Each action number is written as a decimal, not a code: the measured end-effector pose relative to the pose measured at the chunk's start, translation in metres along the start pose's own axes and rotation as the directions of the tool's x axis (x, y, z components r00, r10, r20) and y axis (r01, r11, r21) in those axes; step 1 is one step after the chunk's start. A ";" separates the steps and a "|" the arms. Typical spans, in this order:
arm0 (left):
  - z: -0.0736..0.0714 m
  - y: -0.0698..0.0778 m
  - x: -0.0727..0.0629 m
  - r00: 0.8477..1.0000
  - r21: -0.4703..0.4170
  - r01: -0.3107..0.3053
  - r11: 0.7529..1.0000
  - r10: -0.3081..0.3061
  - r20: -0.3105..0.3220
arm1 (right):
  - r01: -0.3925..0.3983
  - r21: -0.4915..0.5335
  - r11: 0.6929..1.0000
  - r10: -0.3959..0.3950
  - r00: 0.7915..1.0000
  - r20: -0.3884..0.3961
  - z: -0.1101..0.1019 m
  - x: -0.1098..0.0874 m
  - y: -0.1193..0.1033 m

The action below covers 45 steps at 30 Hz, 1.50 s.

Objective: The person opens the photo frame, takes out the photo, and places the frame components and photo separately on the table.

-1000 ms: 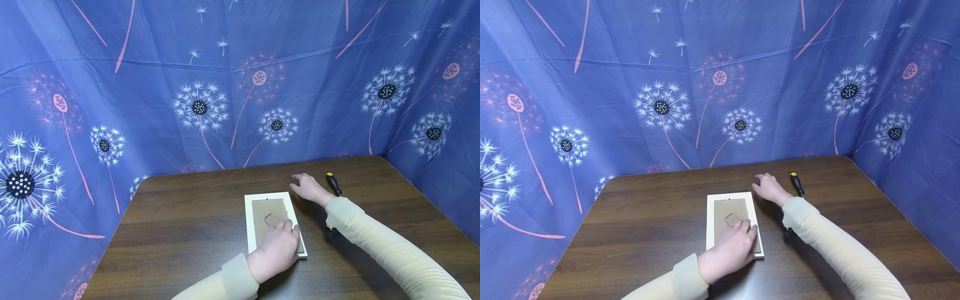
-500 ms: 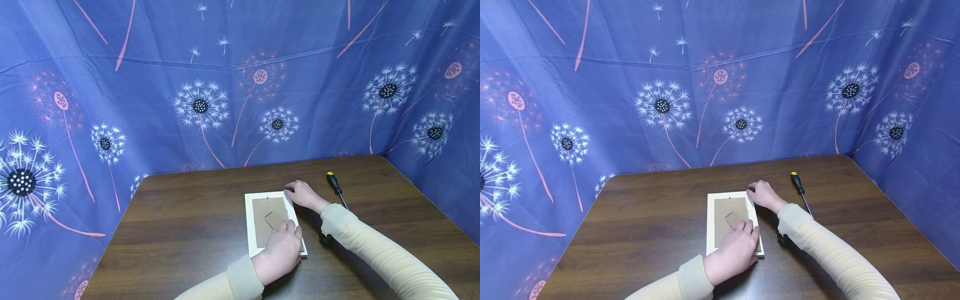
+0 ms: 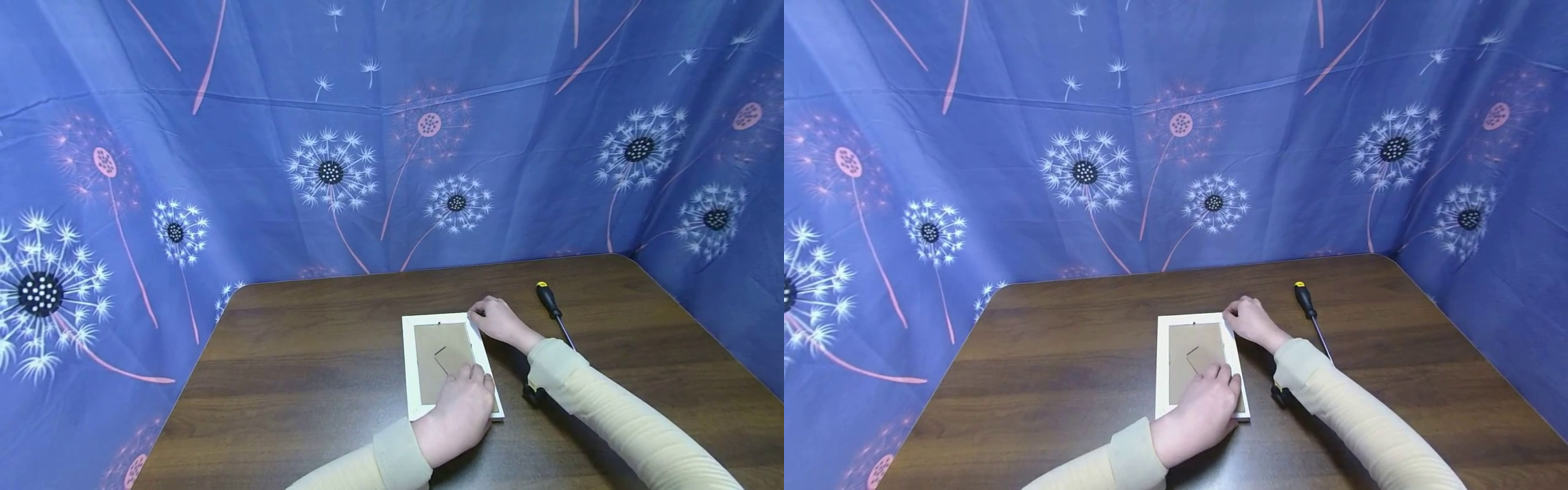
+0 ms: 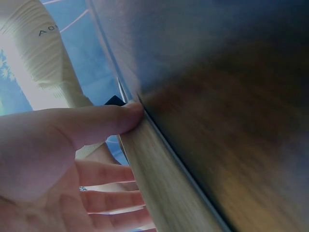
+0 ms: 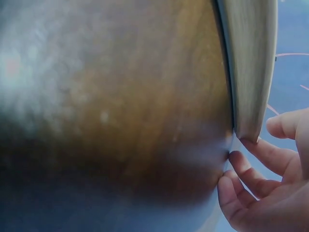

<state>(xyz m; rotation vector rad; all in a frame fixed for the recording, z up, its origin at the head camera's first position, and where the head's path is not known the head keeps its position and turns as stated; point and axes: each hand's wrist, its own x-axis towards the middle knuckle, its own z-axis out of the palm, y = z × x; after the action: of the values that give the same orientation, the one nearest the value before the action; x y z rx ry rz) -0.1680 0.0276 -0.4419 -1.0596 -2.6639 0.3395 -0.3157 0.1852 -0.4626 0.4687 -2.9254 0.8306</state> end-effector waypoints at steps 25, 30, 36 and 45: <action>-0.005 -0.009 -0.004 0.998 -0.092 0.002 0.996 -0.008 -0.065 | -0.141 0.208 0.968 0.126 0.988 0.084 -0.012 0.002 -0.007; -0.004 -0.013 -0.007 0.989 -0.102 -0.004 0.995 -0.011 -0.147 | -0.180 0.302 0.936 0.147 0.981 0.126 -0.017 0.002 -0.010; -0.004 -0.017 -0.012 0.974 -0.126 0.026 0.992 -0.053 -0.218 | -0.214 0.349 0.912 0.166 0.973 0.163 -0.023 0.005 -0.014; -0.010 -0.017 -0.020 0.961 -0.102 0.089 0.991 -0.113 -0.253 | -0.237 0.433 0.869 0.170 0.967 0.189 -0.031 0.005 -0.022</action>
<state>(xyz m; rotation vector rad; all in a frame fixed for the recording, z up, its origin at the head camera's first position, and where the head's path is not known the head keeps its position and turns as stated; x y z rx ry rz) -0.1620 0.0027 -0.4302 -0.9177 -2.5053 0.0559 -0.3141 0.1820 -0.4244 0.2474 -2.9318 1.5929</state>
